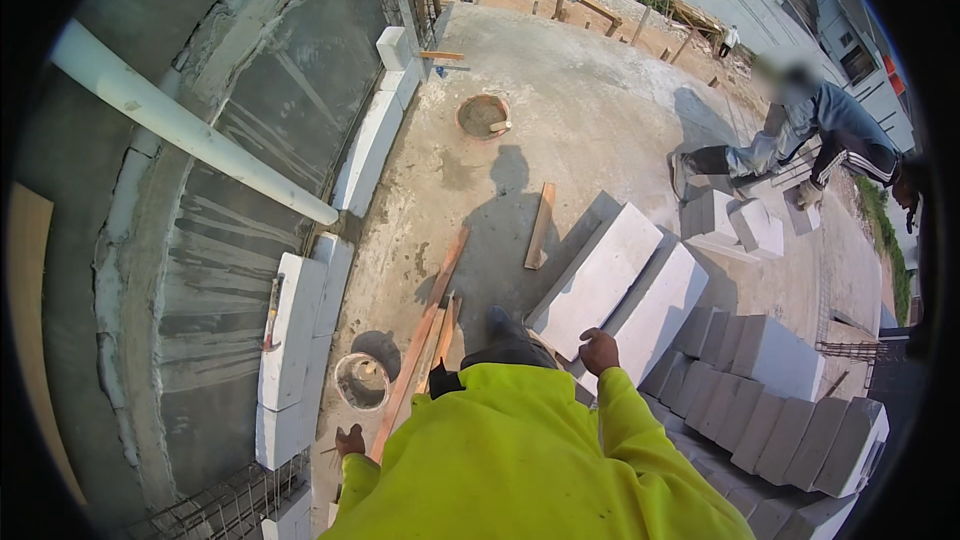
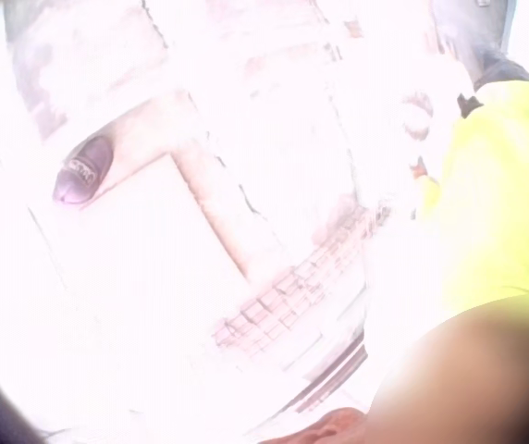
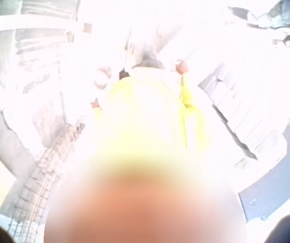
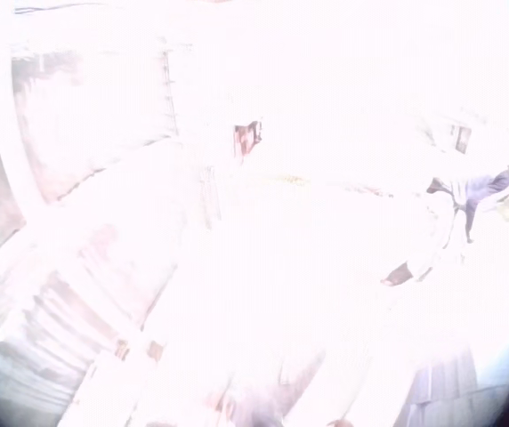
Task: The person places white concrete blocks along a curved wall base, applies mortar with a trowel, and taps blocks into position with a hammer. The person repeatedly scoops mortar, spreads it between blocks, and adjusts alignment.
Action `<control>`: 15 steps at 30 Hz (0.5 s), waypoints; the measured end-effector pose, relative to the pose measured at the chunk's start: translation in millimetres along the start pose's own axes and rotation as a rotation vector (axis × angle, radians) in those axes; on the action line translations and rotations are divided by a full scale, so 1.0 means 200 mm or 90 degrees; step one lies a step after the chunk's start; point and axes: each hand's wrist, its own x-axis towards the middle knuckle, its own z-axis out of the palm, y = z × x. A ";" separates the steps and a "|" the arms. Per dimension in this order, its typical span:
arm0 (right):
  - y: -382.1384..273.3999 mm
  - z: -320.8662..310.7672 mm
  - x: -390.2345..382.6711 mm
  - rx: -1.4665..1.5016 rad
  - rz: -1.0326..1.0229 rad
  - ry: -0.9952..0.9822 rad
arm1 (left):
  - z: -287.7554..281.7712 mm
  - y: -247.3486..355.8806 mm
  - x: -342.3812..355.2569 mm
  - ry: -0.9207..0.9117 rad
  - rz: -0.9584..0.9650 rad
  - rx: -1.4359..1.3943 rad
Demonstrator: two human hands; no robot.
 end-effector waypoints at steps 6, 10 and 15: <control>0.03 -0.24 0.37 0.030 -0.040 -0.001 | 0.23 0.43 -0.07 -0.048 0.107 -0.211; 0.08 -0.33 0.49 0.055 -0.028 0.040 | 0.22 0.75 -0.21 0.026 0.140 -0.143; 0.16 -0.29 0.54 0.079 -0.009 0.079 | 0.23 0.85 -0.03 -0.024 0.090 -0.014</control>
